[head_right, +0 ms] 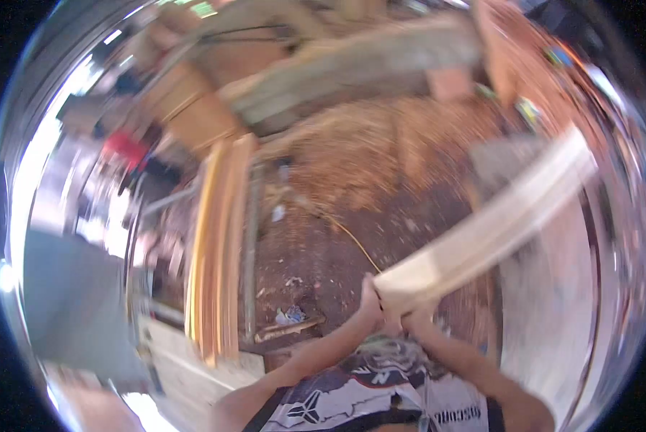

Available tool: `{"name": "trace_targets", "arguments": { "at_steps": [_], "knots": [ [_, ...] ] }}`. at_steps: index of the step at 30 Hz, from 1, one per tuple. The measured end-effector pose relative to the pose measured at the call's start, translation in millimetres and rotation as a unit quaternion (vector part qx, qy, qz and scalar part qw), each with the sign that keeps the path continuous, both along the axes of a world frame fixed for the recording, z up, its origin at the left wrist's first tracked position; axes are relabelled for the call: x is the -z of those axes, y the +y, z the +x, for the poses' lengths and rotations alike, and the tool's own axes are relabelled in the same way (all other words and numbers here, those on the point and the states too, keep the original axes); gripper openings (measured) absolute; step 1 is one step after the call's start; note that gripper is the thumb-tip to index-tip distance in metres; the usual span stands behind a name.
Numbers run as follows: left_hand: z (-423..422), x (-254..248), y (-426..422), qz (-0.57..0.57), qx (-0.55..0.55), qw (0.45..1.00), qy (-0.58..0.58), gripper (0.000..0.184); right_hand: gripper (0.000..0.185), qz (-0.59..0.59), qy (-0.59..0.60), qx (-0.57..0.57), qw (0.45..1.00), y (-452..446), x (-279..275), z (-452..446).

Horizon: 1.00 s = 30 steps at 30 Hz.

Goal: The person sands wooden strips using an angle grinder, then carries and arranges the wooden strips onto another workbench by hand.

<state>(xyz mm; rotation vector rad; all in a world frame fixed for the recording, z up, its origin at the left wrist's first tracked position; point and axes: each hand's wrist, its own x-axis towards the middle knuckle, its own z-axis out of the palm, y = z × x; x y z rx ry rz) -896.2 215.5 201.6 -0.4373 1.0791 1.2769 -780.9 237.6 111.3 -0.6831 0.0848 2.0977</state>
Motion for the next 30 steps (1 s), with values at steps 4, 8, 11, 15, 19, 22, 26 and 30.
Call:
{"name": "trace_targets", "arguments": {
  "at_steps": [4, 8, 11, 15, 19, 22, 26, 30],
  "knots": [
    [-65.7, 82.6, 28.5, 0.128, 0.017, 0.988, -0.086, 0.074, 0.069, -0.002, -0.017, -0.091, 0.996, 4.6, -9.0, -38.6],
    [-88.0, 138.8, 105.9, -0.018, 0.081, 0.986, 0.144, 0.075, 0.062, 0.030, 0.049, -0.234, 0.971, 69.1, 108.5, 22.0],
    [-88.1, 148.2, 118.0, -0.064, 0.100, 0.969, 0.216, 0.078, 0.058, -0.078, -0.273, -0.150, 0.947, 81.6, 41.3, 28.6],
    [-86.1, 75.8, 96.7, -0.063, 0.109, 0.974, 0.186, 0.084, 0.053, -0.043, -0.173, -0.021, 0.984, 122.6, 61.8, 105.6],
    [-90.6, 35.9, 90.7, -0.126, 0.172, 0.950, 0.227, 0.088, 0.051, -0.049, -0.229, 0.056, 0.971, 148.6, 48.0, 137.9],
    [-88.1, 69.0, 89.6, -0.129, 0.207, 0.928, 0.280, 0.080, 0.049, 0.037, -0.137, -0.013, 0.990, 172.1, 67.5, 153.4],
    [-86.5, 59.4, 87.3, -0.081, 0.396, 0.717, 0.567, 0.039, 0.050, 0.016, -0.151, -0.039, 0.988, 186.8, 81.1, 146.8],
    [-86.8, 59.3, 87.3, -0.188, 0.350, 0.776, 0.489, 0.051, 0.050, -0.018, -0.150, -0.048, 0.987, 189.8, 92.9, 144.9]
  ]
}}
